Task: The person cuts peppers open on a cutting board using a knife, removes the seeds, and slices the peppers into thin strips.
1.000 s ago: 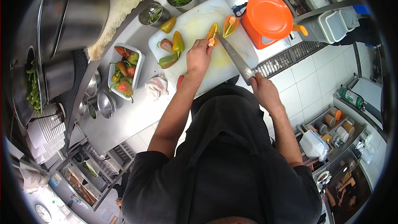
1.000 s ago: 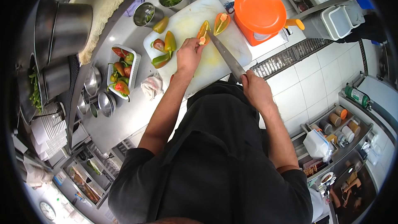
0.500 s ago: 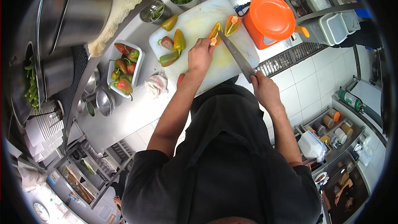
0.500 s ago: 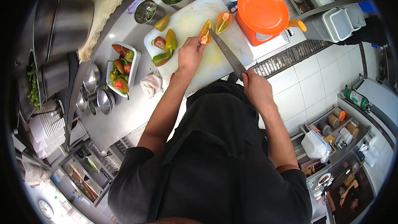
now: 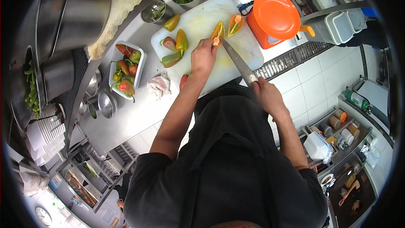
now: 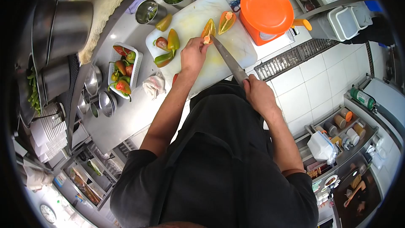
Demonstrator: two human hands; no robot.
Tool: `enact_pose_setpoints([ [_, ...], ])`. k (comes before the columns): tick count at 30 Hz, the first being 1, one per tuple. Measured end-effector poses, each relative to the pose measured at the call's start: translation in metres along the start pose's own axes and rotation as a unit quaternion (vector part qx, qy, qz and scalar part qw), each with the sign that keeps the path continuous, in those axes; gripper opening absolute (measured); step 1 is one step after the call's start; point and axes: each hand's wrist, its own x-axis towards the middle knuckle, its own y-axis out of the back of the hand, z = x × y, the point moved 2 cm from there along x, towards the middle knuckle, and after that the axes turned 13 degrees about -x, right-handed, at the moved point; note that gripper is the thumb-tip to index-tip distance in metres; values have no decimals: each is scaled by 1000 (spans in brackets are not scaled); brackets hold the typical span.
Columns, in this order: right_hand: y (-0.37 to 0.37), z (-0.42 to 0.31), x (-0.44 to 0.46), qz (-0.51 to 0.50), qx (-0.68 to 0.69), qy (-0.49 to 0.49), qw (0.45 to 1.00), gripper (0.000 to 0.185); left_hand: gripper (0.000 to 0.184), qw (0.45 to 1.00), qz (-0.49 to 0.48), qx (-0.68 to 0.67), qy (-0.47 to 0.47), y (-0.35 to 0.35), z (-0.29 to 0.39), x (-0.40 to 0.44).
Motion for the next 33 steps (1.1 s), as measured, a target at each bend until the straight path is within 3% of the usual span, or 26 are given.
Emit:
enact_pose_setpoints([
  [9, -22, 0, 2, 13, 22, 17, 1000, 30, 22, 999, 44, -16, 19, -4, 1, -2],
  [18, -36, 6, 10, 10, 71, 51, 996, 30, 27, 987, 56, -103, 110, -5, 3, 7],
  [33, -44, 13, 8, -15, 106, 47, 993, 31, 29, 983, 3, -117, 143, 5, 2, 19],
])
